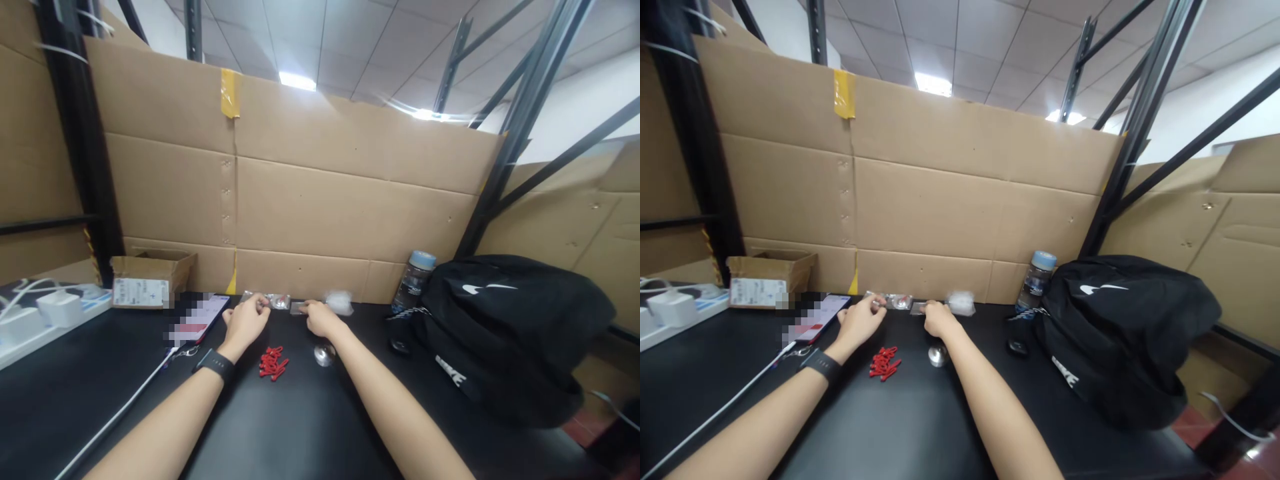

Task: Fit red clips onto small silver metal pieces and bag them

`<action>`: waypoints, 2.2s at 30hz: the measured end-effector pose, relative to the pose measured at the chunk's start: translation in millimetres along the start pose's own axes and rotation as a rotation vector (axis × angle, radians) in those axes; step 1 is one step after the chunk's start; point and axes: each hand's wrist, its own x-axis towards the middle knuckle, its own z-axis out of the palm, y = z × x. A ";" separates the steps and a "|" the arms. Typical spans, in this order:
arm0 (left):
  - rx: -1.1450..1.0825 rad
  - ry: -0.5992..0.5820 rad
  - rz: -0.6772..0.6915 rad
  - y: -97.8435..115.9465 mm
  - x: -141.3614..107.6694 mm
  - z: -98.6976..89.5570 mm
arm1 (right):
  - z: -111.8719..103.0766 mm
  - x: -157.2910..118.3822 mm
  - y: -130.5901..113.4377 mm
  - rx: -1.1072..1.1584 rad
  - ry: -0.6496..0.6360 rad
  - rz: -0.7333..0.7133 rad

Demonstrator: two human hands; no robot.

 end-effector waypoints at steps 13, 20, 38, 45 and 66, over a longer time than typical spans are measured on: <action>-0.046 -0.091 -0.022 3.5 -3.8 -0.3 | -29.7 -22.6 14.9 0.024 0.042 -0.008; -0.026 -0.091 0.036 11.0 -6.4 -2.1 | -9.1 -83.2 77.2 -0.058 0.131 0.137; -0.044 -0.052 0.045 23.0 -19.1 -15.1 | -6.3 -82.3 77.9 -0.007 0.273 0.229; -0.025 -0.065 0.058 23.6 -20.4 -13.8 | -10.6 -80.2 69.1 0.007 0.411 0.144; -0.031 -0.084 0.087 27.0 -23.4 -6.7 | -18.2 -80.8 56.0 -0.038 0.581 0.137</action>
